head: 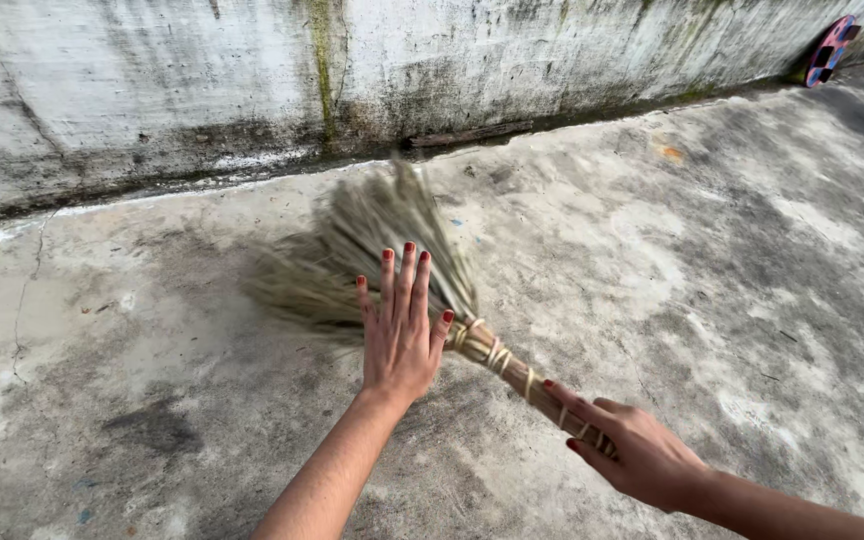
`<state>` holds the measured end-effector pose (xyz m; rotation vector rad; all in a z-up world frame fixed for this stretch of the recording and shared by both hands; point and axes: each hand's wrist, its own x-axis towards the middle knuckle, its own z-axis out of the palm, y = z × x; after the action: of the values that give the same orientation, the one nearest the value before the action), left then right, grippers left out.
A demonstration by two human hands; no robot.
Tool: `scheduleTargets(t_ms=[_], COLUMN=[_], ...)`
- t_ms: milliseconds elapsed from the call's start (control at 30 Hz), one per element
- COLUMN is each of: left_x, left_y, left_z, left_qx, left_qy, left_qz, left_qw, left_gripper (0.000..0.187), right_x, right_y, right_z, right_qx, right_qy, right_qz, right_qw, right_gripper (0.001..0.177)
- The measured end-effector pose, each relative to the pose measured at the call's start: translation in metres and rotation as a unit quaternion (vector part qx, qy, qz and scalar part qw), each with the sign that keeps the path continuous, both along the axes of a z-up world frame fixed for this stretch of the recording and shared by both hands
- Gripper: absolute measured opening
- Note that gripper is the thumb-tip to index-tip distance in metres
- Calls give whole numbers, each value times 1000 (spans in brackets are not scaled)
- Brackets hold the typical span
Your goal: The person sweeps debris across a concrete surface using a hand broom.
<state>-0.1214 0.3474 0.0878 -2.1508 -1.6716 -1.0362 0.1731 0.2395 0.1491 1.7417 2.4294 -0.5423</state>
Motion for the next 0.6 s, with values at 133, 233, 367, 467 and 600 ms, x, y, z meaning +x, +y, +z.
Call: scheduleTargets(t_ms=[133, 233, 367, 467, 600], left_x=[-12, -33, -81, -109, -112], left_y=[-17, -28, -35, -28, 4], left_z=[1, -18, -54, -77, -95], left_qx=[-12, -34, -99, -97, -208], left_qy=[20, 36, 68, 78, 144], left_qz=[-33, -12, 68, 111, 183], left_qw=[999, 999, 990, 986, 950], left_gripper=[79, 79, 81, 80, 82], right_x=[-68, -115, -170, -191, -191], right_y=[10, 26, 70, 111, 170], right_z=[-30, -65, -123, -145, -161], right_qx=[-42, -39, 17, 54, 59], right_qy=[53, 59, 54, 69, 73], right_qz=[274, 436, 484, 458, 380], right_qw=[959, 897, 873, 885, 920], right_gripper=[58, 56, 49, 50, 54])
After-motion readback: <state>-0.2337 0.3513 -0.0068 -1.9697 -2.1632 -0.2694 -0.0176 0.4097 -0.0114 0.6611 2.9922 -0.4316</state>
